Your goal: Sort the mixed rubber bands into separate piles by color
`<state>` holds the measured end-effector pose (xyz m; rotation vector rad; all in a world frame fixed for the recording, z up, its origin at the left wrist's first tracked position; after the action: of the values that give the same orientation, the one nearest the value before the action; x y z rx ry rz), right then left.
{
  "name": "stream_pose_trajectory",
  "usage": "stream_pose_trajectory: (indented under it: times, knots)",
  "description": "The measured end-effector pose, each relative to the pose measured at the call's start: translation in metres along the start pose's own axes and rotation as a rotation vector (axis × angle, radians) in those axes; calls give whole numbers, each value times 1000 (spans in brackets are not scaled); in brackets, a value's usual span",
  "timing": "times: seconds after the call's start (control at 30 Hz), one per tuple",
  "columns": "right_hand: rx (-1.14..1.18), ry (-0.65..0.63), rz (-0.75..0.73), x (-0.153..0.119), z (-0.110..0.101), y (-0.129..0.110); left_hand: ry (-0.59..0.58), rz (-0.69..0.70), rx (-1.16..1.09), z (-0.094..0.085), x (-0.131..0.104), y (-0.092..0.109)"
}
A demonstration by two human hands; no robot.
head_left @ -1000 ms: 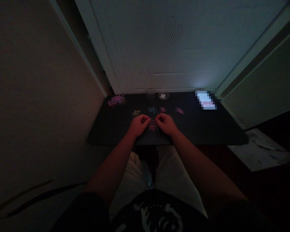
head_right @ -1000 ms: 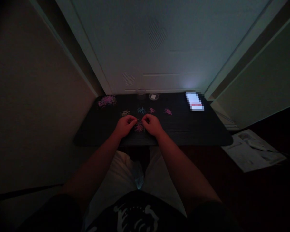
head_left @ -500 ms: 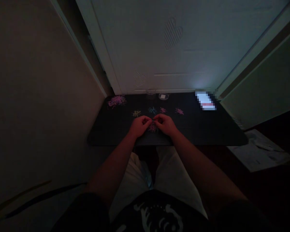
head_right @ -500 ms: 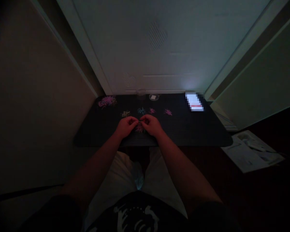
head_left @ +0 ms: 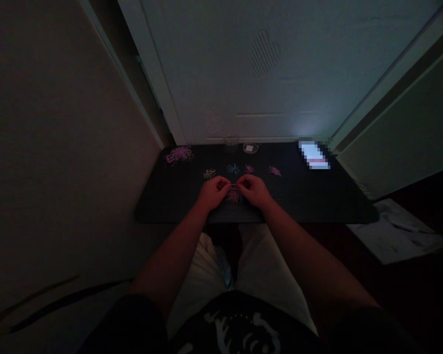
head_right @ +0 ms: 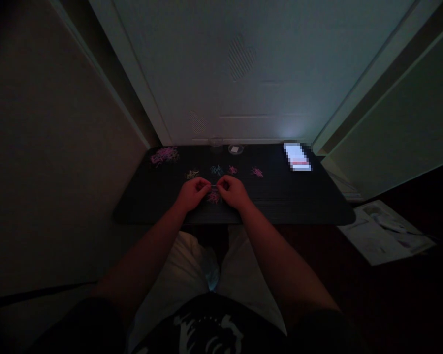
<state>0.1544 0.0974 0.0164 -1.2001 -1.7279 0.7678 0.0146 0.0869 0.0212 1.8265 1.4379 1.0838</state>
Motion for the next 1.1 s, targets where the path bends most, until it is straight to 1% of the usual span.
stream_pose_trajectory:
  times: [0.4, 0.53, 0.63, 0.77, 1.1]
  knots:
    - [43, 18, -34, 0, -1, -2, -12, 7, 34, 2, 0, 0]
    - [63, -50, -38, -1, 5, -4, -24, 22, 31, 4, 0, 0]
    - [27, -92, -61, -2, 9, -8, -46, 33, 53, 6, 0, 0]
    - [-17, -72, -66, -2, 7, -11, -67, 46, 82, 8, -1, 2]
    - [-30, -58, -43, -2, 6, -10, -93, 35, 27, 9, -2, 4]
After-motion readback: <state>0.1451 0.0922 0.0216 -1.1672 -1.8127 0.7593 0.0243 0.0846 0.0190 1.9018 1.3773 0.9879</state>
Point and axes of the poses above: each hand's wrist, its own x-axis towards the middle knuckle, its own z-axis out of the palm, y = z × x, the point moved 9 cm from there along x, towards the middle knuckle, and after that the axes turned 4 degrees about y, right-handed, at the moved point
